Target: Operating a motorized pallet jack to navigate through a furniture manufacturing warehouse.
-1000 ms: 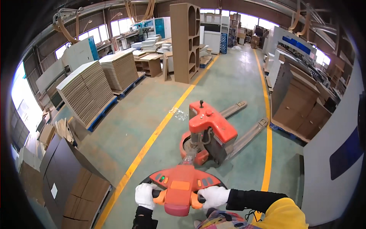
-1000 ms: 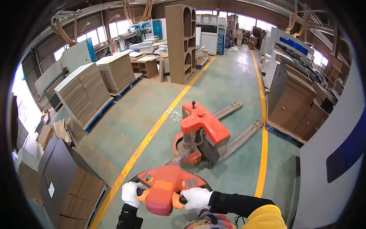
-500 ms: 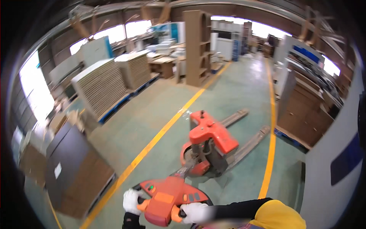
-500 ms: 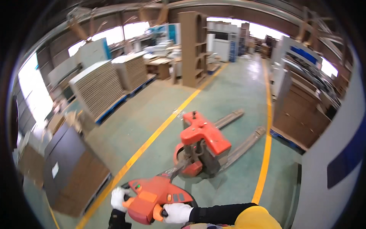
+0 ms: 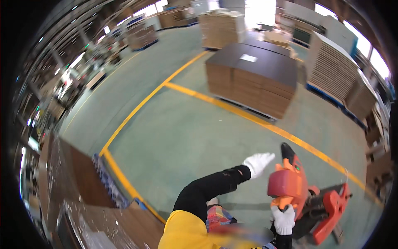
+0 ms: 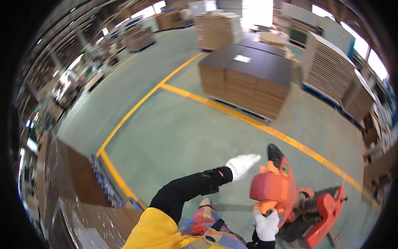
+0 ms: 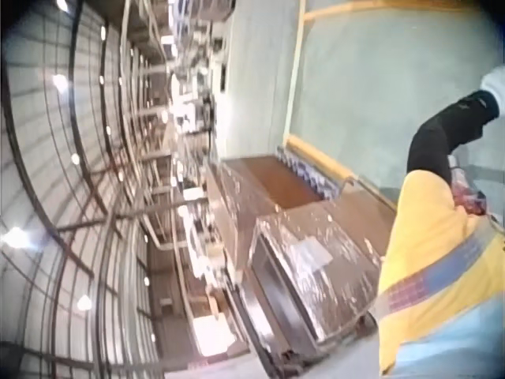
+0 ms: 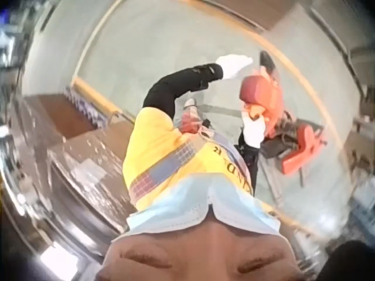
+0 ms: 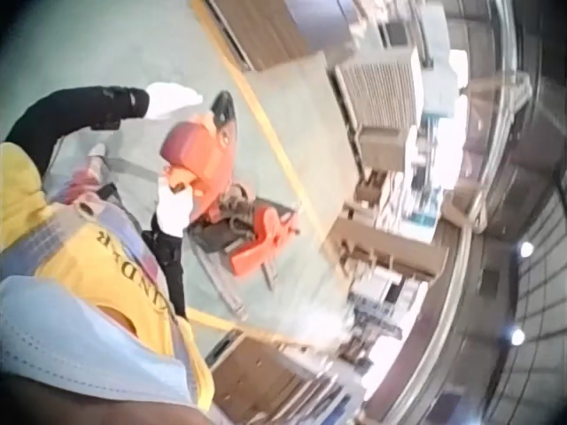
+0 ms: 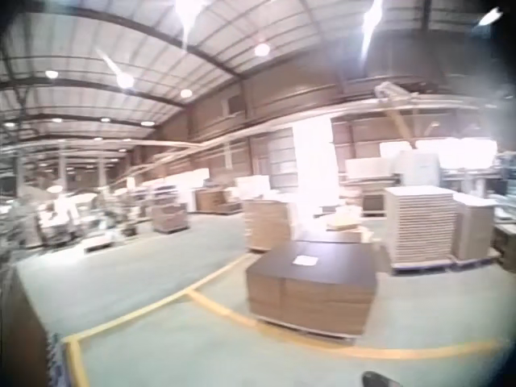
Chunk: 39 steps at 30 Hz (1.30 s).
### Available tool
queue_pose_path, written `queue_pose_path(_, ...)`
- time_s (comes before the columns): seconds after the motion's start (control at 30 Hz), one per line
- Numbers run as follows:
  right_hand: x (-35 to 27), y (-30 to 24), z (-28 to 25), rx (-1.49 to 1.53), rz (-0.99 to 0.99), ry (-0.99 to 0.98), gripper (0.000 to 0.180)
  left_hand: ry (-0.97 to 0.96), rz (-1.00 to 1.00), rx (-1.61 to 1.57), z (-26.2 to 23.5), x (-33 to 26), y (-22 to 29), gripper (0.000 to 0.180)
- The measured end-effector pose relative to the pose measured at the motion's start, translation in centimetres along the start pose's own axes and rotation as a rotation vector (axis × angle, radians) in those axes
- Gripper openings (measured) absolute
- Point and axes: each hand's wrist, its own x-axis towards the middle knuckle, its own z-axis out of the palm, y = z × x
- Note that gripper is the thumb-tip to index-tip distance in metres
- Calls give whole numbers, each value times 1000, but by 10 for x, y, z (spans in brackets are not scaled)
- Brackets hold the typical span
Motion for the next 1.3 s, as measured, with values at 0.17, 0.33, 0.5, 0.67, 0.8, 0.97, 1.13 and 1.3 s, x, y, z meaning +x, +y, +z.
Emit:
queue_pose_path(0.17,5,-11,51,230,-281,-64,34,-254,-266,-46,-31,-152,-60,62)
queue_pose_path(0.33,-20,-77,98,384,-72,-197,36,-236,-606,-160,-88,-301,-137,61)
queue_pose_path(0.5,-37,-169,121,256,-68,-287,20,-246,-1033,-346,-153,-410,-191,62)
queue_pose_path(0.67,-34,-235,180,367,-154,-291,19,-191,-1176,-440,-197,-466,-241,58)
queue_pose_path(0.8,1,-254,241,-109,-424,142,47,-81,-1214,-505,-214,-489,-279,58)
queue_pose_path(0.97,-56,-374,309,-38,10,188,38,74,-1188,-509,-222,-504,-335,57)
queue_pose_path(1.13,62,-313,355,130,-167,195,40,123,-1215,-506,-235,-523,-404,55)
queue_pose_path(1.3,98,-337,425,475,-90,172,19,88,-1238,-457,-273,-542,-505,55)
